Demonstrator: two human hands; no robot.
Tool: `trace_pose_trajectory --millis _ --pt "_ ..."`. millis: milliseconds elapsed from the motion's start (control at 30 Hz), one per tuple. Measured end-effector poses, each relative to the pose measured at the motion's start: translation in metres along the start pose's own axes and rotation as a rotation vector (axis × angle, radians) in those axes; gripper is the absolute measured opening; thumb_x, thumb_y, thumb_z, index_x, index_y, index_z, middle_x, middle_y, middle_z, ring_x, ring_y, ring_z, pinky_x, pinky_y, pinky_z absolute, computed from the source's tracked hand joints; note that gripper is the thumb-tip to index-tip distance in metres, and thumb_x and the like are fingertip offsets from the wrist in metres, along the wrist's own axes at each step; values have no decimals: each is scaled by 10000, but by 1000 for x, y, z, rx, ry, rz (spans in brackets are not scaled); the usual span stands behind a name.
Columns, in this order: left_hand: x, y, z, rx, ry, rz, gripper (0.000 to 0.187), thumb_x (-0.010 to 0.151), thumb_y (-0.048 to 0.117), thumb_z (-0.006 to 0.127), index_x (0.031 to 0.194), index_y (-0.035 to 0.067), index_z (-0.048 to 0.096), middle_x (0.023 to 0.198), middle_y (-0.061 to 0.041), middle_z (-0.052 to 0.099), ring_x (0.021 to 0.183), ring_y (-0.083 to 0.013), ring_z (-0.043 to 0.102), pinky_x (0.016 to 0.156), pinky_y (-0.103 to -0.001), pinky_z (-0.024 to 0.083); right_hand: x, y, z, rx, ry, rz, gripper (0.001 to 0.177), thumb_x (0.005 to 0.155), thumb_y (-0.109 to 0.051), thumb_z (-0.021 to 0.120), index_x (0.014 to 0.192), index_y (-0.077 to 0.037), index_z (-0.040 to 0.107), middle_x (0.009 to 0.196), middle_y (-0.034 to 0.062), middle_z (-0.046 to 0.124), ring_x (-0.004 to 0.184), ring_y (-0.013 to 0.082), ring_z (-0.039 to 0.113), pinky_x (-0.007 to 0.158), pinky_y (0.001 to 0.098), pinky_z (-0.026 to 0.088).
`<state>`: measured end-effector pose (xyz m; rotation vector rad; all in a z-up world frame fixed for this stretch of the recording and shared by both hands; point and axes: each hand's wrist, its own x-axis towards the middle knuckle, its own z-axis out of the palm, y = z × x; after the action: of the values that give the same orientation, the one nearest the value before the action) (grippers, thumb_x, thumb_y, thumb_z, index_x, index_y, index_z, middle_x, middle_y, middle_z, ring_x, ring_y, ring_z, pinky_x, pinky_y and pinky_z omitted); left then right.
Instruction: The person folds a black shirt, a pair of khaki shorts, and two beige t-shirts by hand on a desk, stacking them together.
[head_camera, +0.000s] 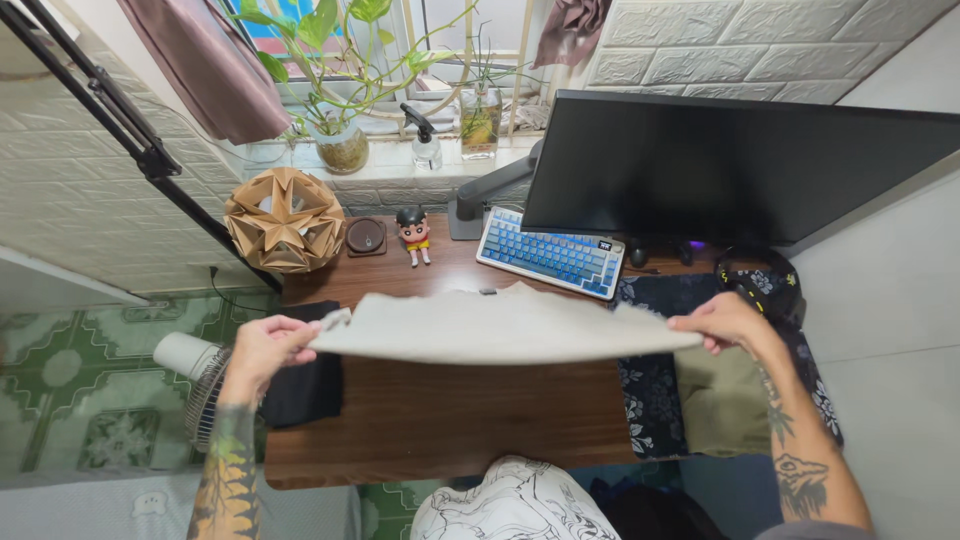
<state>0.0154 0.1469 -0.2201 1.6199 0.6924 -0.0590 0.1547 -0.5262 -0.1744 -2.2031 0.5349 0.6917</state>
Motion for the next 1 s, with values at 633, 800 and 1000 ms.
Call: trace_pose_trajectory --millis 633,800,1000 --pt "-48 11 2 595 25 12 219 837 299 762 1027 243 854 447 -58 655 500 -181 665 622 -363 589 26 63 18 241 61 -251 205 953 -90 692 935 113 720 422 201 489 313 239 432 299 334 391" --pt "-84 45 18 399 214 198 221 999 121 649 1169 133 790 657 -192 747 550 -218 729 578 -303 609 45 82 34 676 75 -336 155 1046 -189 663 1029 -38 633 653 82 607 479 194 646 427 314 578" --pt "-67 27 24 -153 232 248 247 1018 -26 599 1243 -48 699 1046 -330 704 879 -299 728 811 -359 630 47 70 29 992 -124 -319 93 1063 -185 633 1073 -98 601 745 98 701 621 203 750 529 265 624"
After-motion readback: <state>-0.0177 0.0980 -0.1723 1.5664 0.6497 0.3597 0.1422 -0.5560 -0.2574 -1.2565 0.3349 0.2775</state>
